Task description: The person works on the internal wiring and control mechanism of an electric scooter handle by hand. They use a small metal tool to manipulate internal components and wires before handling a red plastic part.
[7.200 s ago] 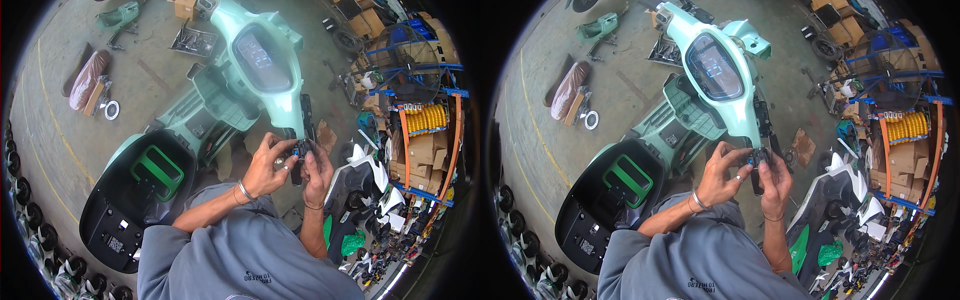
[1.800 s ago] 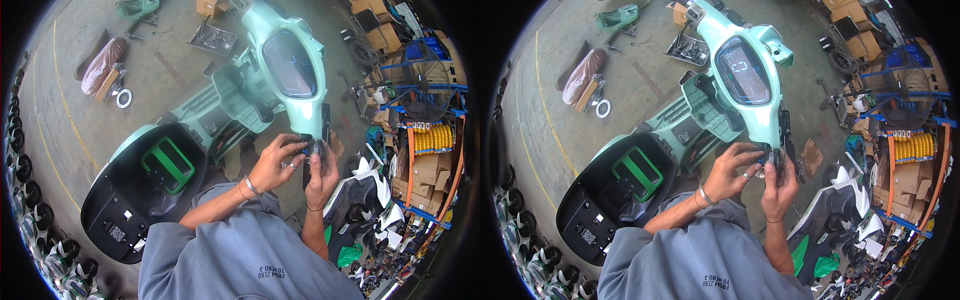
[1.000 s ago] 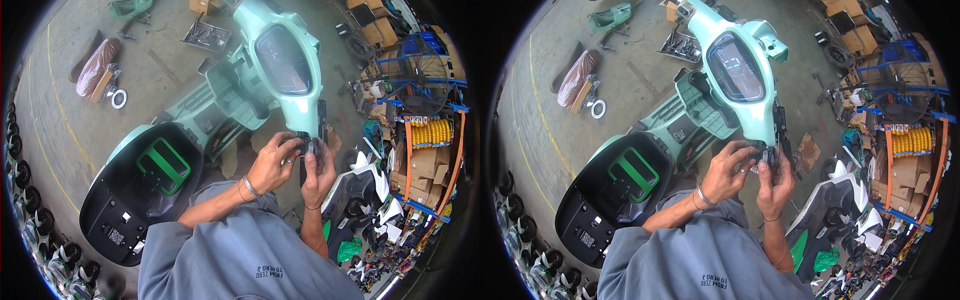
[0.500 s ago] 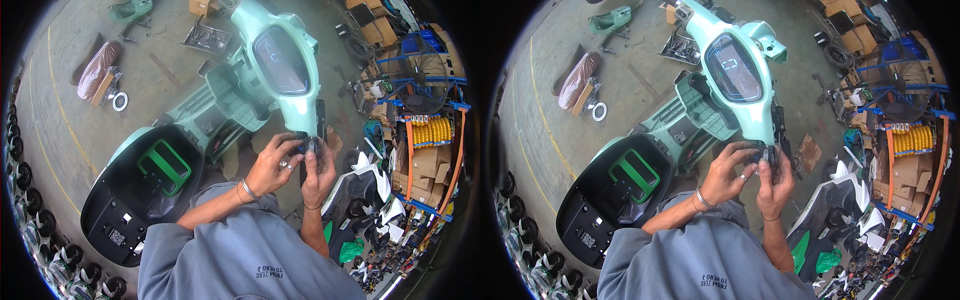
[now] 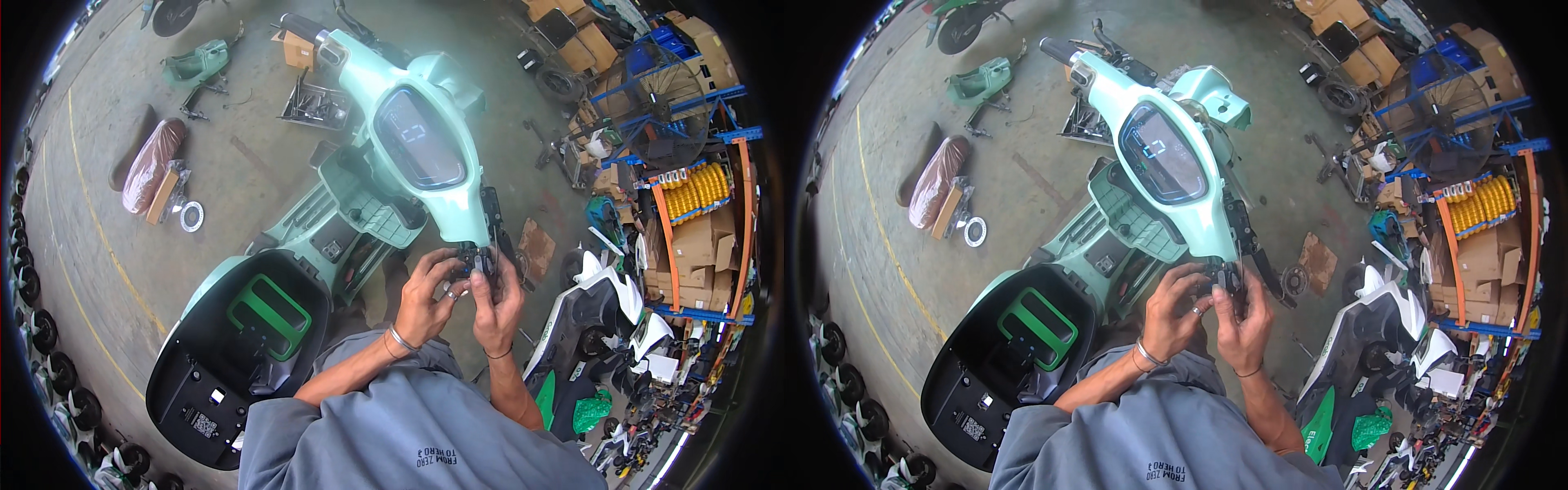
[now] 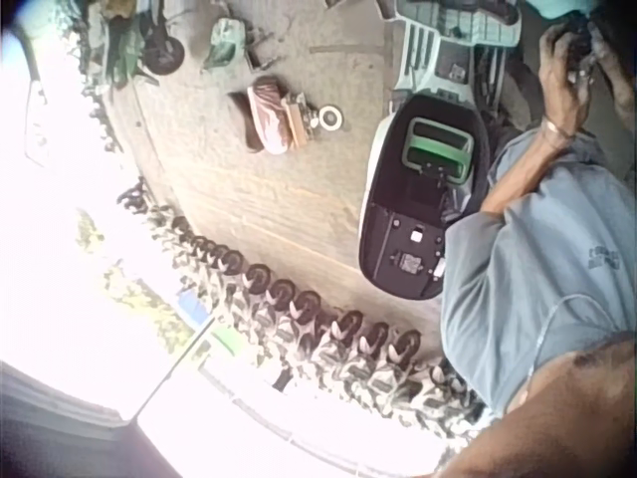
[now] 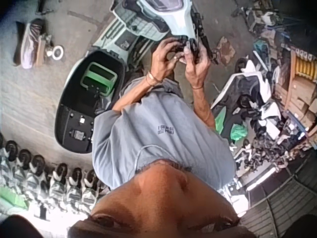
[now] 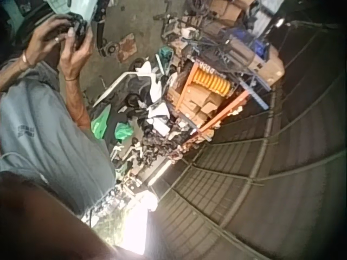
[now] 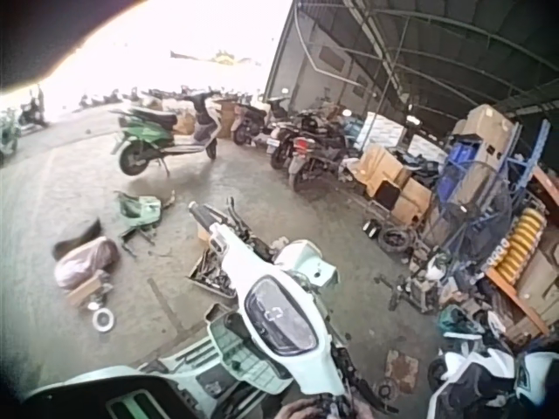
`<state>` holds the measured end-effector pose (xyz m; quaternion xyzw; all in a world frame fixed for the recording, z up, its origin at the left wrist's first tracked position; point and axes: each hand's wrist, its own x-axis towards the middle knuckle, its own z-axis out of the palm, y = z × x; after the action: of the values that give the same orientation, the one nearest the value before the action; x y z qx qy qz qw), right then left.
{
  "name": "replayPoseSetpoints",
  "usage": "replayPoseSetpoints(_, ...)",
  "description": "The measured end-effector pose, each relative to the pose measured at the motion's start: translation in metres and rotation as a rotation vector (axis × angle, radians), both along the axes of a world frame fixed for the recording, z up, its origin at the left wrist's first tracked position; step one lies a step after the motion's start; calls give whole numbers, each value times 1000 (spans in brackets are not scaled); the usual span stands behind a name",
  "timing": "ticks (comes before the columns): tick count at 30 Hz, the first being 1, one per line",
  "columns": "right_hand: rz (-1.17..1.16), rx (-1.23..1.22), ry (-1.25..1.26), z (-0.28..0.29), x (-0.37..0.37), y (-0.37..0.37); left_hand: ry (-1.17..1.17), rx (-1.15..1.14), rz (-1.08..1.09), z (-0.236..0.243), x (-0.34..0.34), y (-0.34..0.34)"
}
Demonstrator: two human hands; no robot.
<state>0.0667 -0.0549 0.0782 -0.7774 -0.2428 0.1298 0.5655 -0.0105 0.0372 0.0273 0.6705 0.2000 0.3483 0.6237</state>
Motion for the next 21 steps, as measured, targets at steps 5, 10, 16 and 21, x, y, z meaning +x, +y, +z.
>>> replayPoseSetpoints(5, -1, -29, -110, -1, 1, 0, 0, 64, 17, -1, 1, 0)
replayPoseSetpoints(10, -15, -16, -46, 1, -1, 2, 14, -80, -21, 4, -2, -1)
replayPoseSetpoints(16, -16, 4, -4, 3, -2, 1, -2, -38, -16, 1, -2, -1)
replayPoseSetpoints(21, -9, 18, 39, 7, -2, 3, -33, -172, -23, 0, 0, 0)
